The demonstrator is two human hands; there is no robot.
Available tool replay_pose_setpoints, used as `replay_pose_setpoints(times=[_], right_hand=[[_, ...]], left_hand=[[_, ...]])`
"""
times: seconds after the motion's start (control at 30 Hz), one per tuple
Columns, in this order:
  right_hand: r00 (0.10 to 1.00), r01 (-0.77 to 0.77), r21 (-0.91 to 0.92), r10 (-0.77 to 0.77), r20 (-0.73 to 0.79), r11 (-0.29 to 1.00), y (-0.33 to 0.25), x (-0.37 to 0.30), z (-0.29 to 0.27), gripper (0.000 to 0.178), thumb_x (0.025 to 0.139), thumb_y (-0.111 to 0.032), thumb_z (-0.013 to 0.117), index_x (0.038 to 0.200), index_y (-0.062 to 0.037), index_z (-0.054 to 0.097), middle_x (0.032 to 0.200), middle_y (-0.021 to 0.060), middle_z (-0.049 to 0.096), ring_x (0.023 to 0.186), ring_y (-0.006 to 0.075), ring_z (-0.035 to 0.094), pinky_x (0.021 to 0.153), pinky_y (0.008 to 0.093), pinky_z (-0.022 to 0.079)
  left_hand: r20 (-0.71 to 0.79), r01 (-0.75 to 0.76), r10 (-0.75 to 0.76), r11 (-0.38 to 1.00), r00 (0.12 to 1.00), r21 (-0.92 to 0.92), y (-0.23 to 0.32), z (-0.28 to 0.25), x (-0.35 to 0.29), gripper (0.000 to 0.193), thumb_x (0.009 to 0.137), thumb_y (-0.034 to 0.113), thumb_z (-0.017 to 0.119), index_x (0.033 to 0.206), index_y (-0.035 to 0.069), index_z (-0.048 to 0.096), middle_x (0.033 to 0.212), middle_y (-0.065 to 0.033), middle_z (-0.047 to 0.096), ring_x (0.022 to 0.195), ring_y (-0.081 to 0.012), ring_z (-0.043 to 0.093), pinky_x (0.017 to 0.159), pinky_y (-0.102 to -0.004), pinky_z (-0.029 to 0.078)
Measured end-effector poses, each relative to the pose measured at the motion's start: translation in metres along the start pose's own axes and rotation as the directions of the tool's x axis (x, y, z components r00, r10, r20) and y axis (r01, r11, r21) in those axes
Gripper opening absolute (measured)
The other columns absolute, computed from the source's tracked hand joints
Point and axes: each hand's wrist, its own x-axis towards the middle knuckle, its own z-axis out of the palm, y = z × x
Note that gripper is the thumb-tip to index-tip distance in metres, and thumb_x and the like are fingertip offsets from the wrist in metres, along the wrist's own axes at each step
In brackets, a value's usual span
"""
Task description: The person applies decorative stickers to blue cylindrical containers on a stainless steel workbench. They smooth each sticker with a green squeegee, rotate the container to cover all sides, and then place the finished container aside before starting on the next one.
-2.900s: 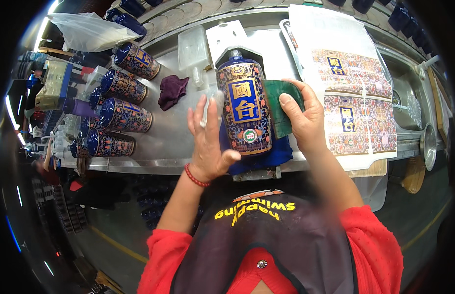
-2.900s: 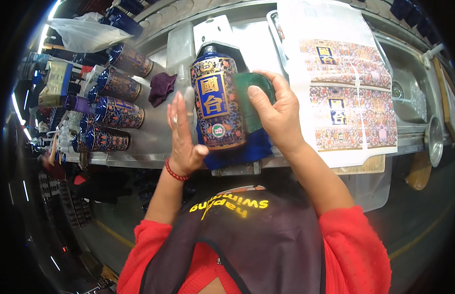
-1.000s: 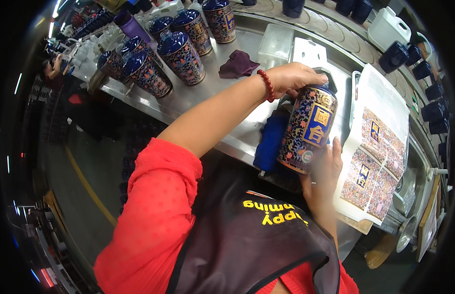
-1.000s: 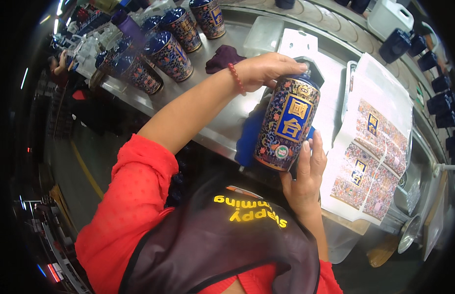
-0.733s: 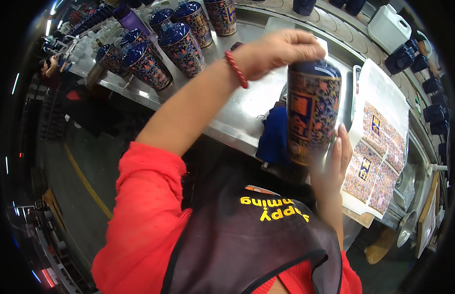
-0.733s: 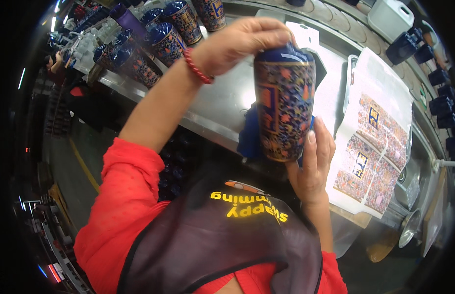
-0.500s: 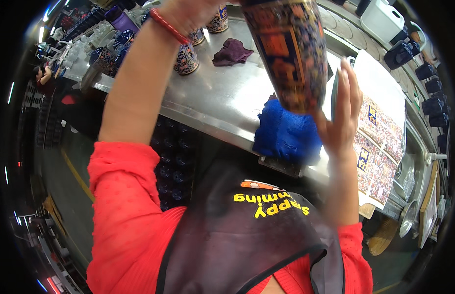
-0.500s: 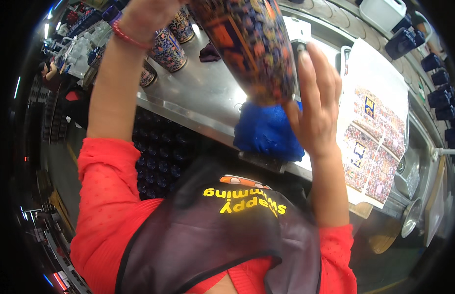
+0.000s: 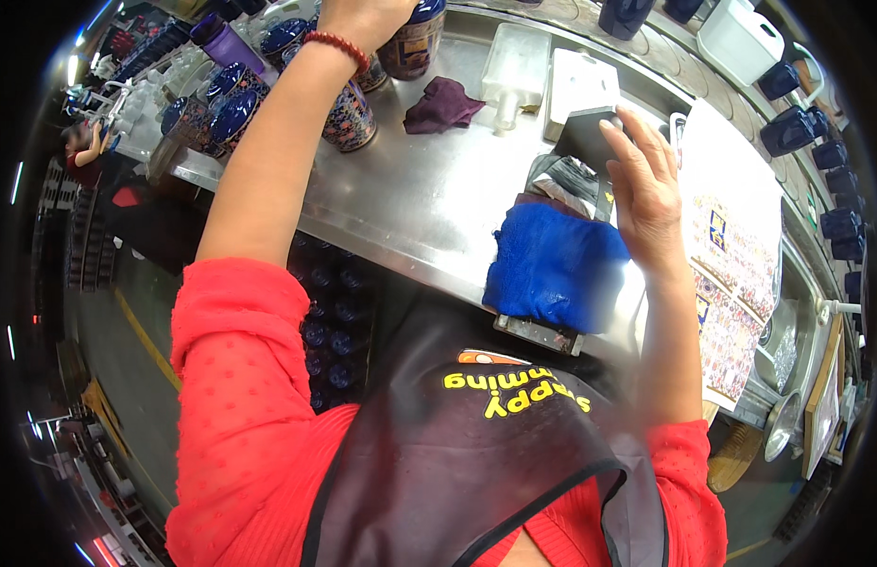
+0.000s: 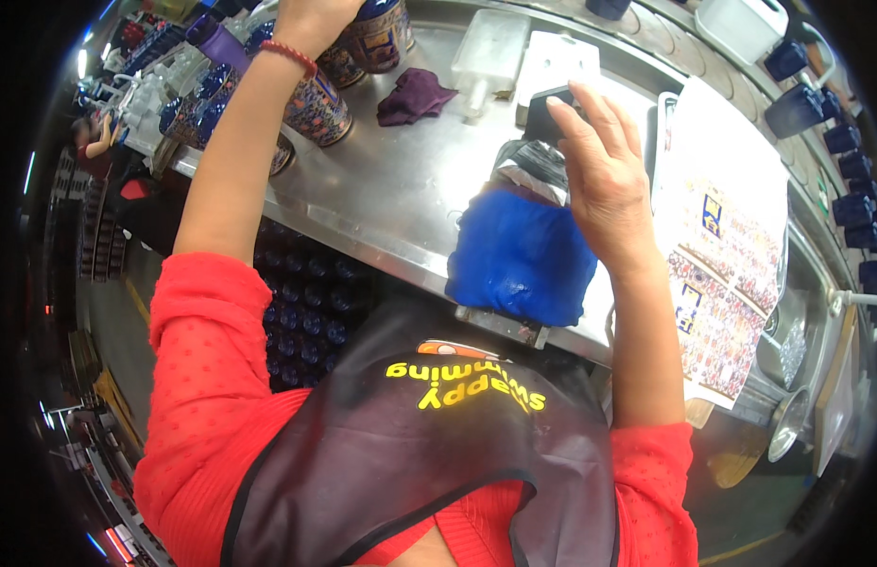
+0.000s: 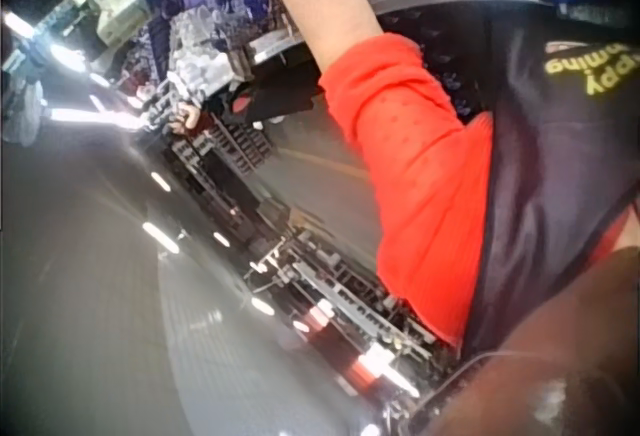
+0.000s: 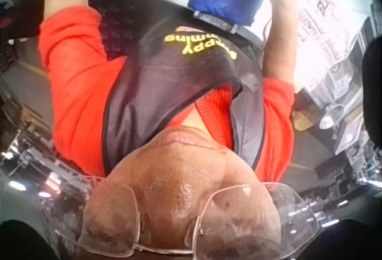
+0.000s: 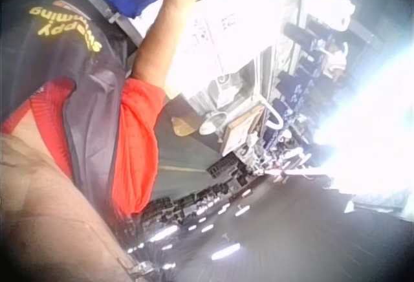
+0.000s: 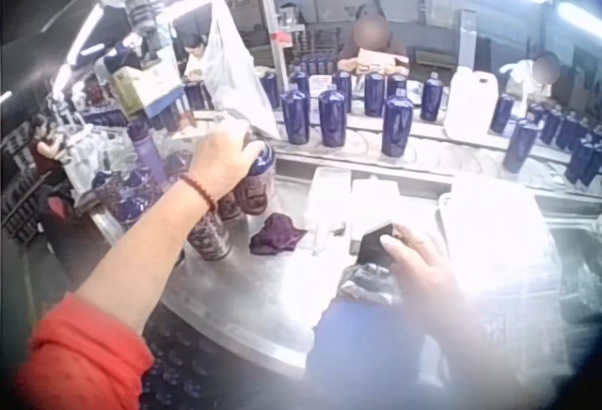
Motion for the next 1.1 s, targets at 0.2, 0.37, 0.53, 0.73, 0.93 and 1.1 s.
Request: replay_pose_setpoints(times=[0.2,0.37,0.53,0.73,0.93,1.1], right_hand=[[0.99,-0.137,0.147,0.134,0.033,0.98,0.027,0.0,-0.013,0.029,0.094,0.008,0.06,0.12,-0.0047,0.068,0.139,0.0141,0.062,0.128,0.0312,0.06,0.105,0.0379,0.048],[0.974,-0.226,0.13,0.227,0.003,0.965,0.104,0.015,-0.032,0.025,0.096,0.008,0.049,0.111,-0.0013,0.067,0.135,0.0125,0.064,0.101,0.0187,0.067,0.081,0.0297,0.056],[0.855,-0.499,0.14,0.512,-0.077,0.855,0.236,0.076,-0.012,0.03,0.096,-0.021,0.067,0.119,-0.0032,0.069,0.117,0.0141,0.069,0.109,0.0307,0.066,0.094,0.0376,0.051],[0.837,-0.547,-0.319,0.516,-0.184,0.774,0.383,0.184,0.03,0.053,0.095,-0.04,0.068,0.13,-0.0004,0.064,0.114,0.0228,0.07,0.112,0.0343,0.067,0.097,0.0436,0.053],[0.818,-0.558,-0.518,0.536,-0.21,0.649,0.415,0.184,0.048,0.046,0.094,-0.037,0.07,0.123,-0.0019,0.066,0.108,0.019,0.07,0.106,0.0312,0.067,0.092,0.0416,0.053],[0.869,-0.485,-0.541,0.447,-0.211,0.688,0.39,0.162,0.026,0.04,0.093,-0.035,0.072,0.116,-0.0032,0.068,0.103,0.0158,0.07,0.1,0.0287,0.067,0.088,0.04,0.053]], left_hand=[[0.054,0.014,-0.02,0.993,0.998,0.118,-0.021,0.026,-0.013,0.039,0.092,0.04,0.068,0.099,0.002,0.073,0.096,-0.0253,0.071,0.093,-0.04,0.069,0.079,-0.0444,0.055],[0.121,0.159,-0.165,0.986,0.979,0.057,-0.031,0.027,-0.008,0.042,0.092,0.043,0.067,0.097,0.002,0.072,0.095,-0.0239,0.072,0.093,-0.0422,0.069,0.083,-0.0496,0.053],[0.19,0.157,-0.177,0.981,0.966,0.114,-0.027,0.027,-0.01,0.042,0.094,0.042,0.066,0.102,0.001,0.07,0.099,-0.0247,0.071,0.096,-0.0425,0.067,0.084,-0.049,0.052],[0.046,0.039,-0.046,0.988,0.998,0.147,0.003,0.006,-0.023,0.035,0.098,0.027,0.067,0.12,0.001,0.063,0.109,-0.023,0.067,0.091,-0.0398,0.065,0.082,-0.0453,0.052],[0.11,-0.058,0.062,0.997,0.992,-0.042,0.055,-0.018,-0.059,0.029,0.103,0.016,0.061,0.125,-0.004,0.064,0.118,-0.0153,0.068,0.089,-0.0228,0.063,0.079,-0.0335,0.051],[0.224,0.006,0.029,0.988,0.974,-0.154,0.075,-0.012,-0.073,0.028,0.106,0.015,0.058,0.125,-0.004,0.064,0.123,-0.0156,0.066,0.11,-0.0251,0.064,0.094,-0.0359,0.051]])
